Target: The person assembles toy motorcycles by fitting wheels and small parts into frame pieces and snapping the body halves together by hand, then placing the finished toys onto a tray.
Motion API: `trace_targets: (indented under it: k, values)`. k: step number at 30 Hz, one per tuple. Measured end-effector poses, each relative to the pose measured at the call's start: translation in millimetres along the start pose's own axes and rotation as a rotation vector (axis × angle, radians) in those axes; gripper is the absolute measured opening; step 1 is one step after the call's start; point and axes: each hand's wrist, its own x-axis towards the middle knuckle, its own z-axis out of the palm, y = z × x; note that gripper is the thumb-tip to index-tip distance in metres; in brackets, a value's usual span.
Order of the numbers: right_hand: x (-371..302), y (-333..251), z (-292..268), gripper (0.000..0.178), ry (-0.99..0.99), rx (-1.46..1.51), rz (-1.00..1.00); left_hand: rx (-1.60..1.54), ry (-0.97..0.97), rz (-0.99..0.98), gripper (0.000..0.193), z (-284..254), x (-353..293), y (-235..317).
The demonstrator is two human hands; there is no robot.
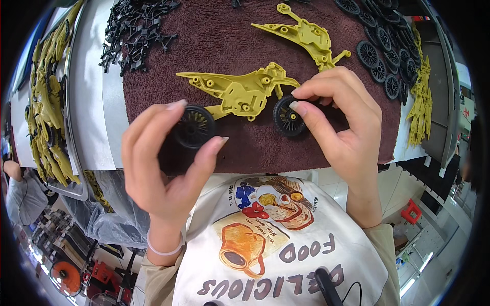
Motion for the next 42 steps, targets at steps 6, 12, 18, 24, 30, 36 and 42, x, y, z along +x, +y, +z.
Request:
trace_targets:
  k: [6,12,18,24,30,36,42]
  values:
    - [-0.1,-1.0,-0.3,0.016,0.01,0.003,0.001,-0.06,-0.016,-0.049,0.05,-1.0,0.2,-4.4]
    - [-0.5,-1.6,0.8,0.016,0.008,-0.013,-0.009,-0.26,0.084,0.005,0.054,2.3,-6.8,-7.0]
    - [2.6,-1.3,1.0,0.016,0.009,0.005,-0.019,0.0,0.033,-0.157,0.038,6.0,7.7,6.0]
    - [-4.3,-4.1,-10.4,0.015,0.041,0.204,0.051,0.173,-0.009,-0.148,0.042,1.9,15.3,16.4]
    - [-14.2,43.1,-78.2,0.028,0.419,-0.309,0.196,0.175,0.036,-0.024,0.06,0.9,-1.6,0.8]
    - [-14.7,48.0,-71.3,0.039,0.176,-0.434,0.257,0.113,0.025,-0.059,0.042,4.0,7.1,4.4]
    - [12.2,58.8,-88.5,0.032,0.114,-0.494,0.171,0.106,0.037,-0.016,0.029,5.5,7.0,3.9]
